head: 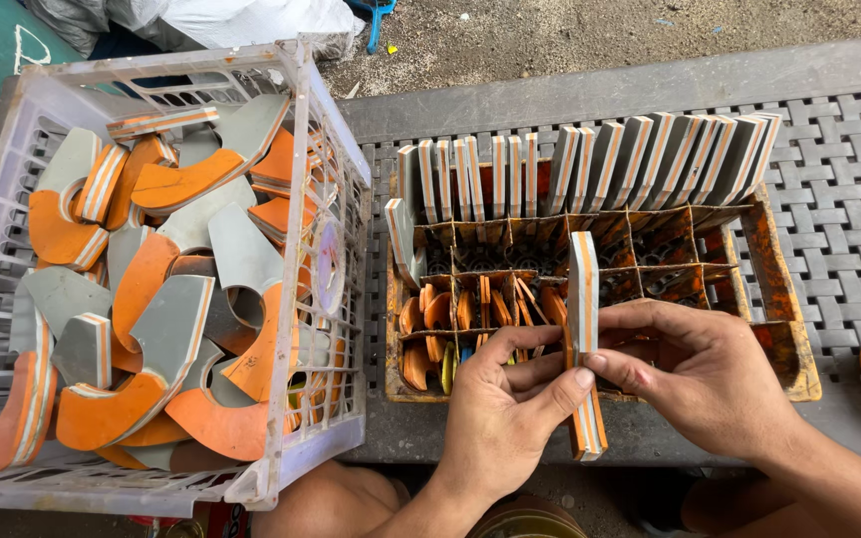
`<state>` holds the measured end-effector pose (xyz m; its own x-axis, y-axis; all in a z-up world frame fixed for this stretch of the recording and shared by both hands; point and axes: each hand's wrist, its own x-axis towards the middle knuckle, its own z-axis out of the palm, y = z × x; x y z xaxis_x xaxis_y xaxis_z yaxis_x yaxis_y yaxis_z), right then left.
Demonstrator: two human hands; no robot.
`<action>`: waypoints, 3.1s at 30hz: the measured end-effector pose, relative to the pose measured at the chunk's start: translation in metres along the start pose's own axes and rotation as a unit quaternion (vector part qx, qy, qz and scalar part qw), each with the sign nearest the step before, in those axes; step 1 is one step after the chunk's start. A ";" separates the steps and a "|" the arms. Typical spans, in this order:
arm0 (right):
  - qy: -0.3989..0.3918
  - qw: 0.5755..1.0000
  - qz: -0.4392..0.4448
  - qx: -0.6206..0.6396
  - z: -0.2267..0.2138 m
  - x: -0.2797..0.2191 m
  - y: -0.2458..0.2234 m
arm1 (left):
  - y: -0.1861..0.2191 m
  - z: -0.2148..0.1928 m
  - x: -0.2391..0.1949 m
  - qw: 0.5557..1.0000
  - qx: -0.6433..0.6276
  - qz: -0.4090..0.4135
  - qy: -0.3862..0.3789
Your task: The person repeatedly picks up curved, two-toned ceramic pieces from a white crate, turns them over in their hands, and places them into a cardboard tray with vertical dividers. The person handles the pieces one at a time, inspecting them before arranging them upright in the tray.
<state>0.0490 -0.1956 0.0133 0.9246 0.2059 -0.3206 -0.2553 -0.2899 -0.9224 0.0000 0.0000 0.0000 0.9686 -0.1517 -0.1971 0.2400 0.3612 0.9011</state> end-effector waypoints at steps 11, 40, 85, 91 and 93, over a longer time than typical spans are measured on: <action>-0.012 1.000 0.020 0.014 0.001 0.008 0.001 | 0.002 -0.003 0.002 0.999 0.027 -0.017 0.015; -0.196 0.965 -0.002 0.176 -0.014 0.019 0.022 | -0.010 -0.006 0.000 0.997 -0.032 -0.062 -0.017; -0.124 0.968 -0.089 0.200 -0.003 0.004 0.012 | 0.029 0.008 -0.005 0.922 0.366 0.128 0.011; -0.063 0.987 -0.061 0.136 -0.001 0.000 0.008 | 0.038 0.000 0.000 0.957 0.282 -0.020 -0.069; -0.036 0.986 -0.078 0.141 0.000 0.000 0.005 | 0.037 0.002 0.000 0.969 0.227 0.036 -0.086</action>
<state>0.0478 -0.1975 0.0083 0.9391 0.2956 -0.1753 -0.1894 0.0196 -0.9817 0.0084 0.0119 0.0341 0.9473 -0.3058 -0.0951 0.0805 -0.0601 0.9949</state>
